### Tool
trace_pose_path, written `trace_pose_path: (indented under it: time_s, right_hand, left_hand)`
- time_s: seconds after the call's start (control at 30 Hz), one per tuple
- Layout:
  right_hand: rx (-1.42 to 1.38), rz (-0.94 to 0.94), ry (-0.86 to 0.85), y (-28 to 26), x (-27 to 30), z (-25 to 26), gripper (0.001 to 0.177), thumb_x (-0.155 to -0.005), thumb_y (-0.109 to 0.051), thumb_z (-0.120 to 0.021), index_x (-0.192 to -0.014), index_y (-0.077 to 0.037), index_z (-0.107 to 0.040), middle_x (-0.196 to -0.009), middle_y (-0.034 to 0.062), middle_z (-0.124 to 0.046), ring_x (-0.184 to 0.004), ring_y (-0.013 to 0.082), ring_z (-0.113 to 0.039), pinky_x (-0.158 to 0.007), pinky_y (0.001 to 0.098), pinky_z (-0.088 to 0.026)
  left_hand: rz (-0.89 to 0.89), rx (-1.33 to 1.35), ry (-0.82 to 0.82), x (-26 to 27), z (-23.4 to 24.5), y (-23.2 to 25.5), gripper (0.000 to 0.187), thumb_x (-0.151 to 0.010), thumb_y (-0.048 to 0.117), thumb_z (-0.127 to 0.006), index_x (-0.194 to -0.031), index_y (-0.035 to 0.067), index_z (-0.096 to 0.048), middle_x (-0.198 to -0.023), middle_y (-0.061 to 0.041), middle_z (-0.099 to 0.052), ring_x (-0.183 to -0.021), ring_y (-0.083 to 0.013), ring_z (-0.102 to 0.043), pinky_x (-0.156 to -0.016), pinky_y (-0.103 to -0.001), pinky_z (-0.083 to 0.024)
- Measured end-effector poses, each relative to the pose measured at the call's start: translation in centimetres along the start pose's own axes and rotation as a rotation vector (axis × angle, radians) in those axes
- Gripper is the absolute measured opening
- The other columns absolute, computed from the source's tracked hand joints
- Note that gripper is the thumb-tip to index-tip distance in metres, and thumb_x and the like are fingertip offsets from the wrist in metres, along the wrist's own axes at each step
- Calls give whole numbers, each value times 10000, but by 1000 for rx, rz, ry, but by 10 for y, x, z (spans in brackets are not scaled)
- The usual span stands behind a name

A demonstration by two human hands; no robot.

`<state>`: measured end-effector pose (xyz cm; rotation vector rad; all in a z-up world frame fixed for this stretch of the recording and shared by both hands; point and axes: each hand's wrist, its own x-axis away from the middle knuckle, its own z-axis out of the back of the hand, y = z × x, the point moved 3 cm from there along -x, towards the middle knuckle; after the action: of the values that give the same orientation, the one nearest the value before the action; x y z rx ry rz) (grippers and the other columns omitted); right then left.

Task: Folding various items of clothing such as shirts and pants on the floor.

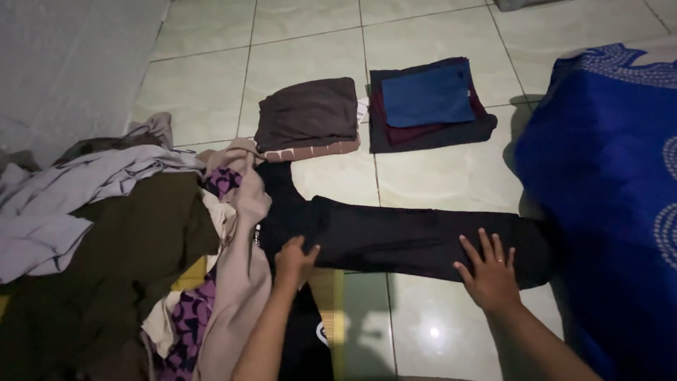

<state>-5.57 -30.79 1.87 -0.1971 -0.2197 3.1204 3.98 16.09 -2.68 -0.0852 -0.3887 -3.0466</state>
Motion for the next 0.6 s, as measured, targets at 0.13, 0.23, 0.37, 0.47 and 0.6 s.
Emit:
trace_pose_path:
  time_s: [0.13, 0.23, 0.37, 0.47, 0.6]
  right_hand:
    - [12, 14, -59, 11, 1, 1, 775, -866, -670, -510, -1553, -362, -326, -1664, 131, -211, -1526, 403, -172, -1192, 644, -139]
    - [34, 2, -110, 16, 1, 0, 871, -794, -752, -522, -1553, -394, -289, -1672, 124, -162, -1533, 403, -126, -1192, 641, -94]
    - [7, -12, -137, 17, 2, 2, 940, -743, -799, -552, -1550, -402, -278, -1673, 114, -119, -1531, 418, -74, -1194, 633, -58]
    - [24, -6, -165, 20, 1, 8, 998, -719, -829, -556, -1575, -405, -266, -1678, 115, -93, -1532, 412, -47, -1197, 623, -40]
    - [95, -22, -309, 24, 2, 7, 1090, -689, -880, -576, -1612, -414, -230, -1687, 116, -35, -1539, 397, 10, -1197, 597, -16]
  left_hand:
    - [-4, 730, 71, -21, -22, -40, 690, -871, 424, -807, -1301, -56, -561, -1260, -251, -648, -1178, -375, -648, -1006, -472, -499]
    - [-36, 1333, -222, -4, 30, -12, 568, -904, 376, -739, -1283, -36, -641, -1243, -291, -682, -1155, -518, -623, -990, -511, -474]
    - [102, 141, -286, 19, 84, 11, 500, -961, 465, -567, -1311, 113, -632, -1211, -200, -688, -1128, -412, -651, -992, -496, -488]
    - [110, -102, -339, 20, 90, 21, 407, -985, 413, -512, -1249, 157, -685, -1141, -176, -734, -1089, -382, -695, -994, -515, -497]
    - [202, -297, -351, 13, 60, 5, 318, -937, 248, -535, -1122, 156, -777, -1158, -144, -756, -1085, -319, -730, -964, -473, -529]
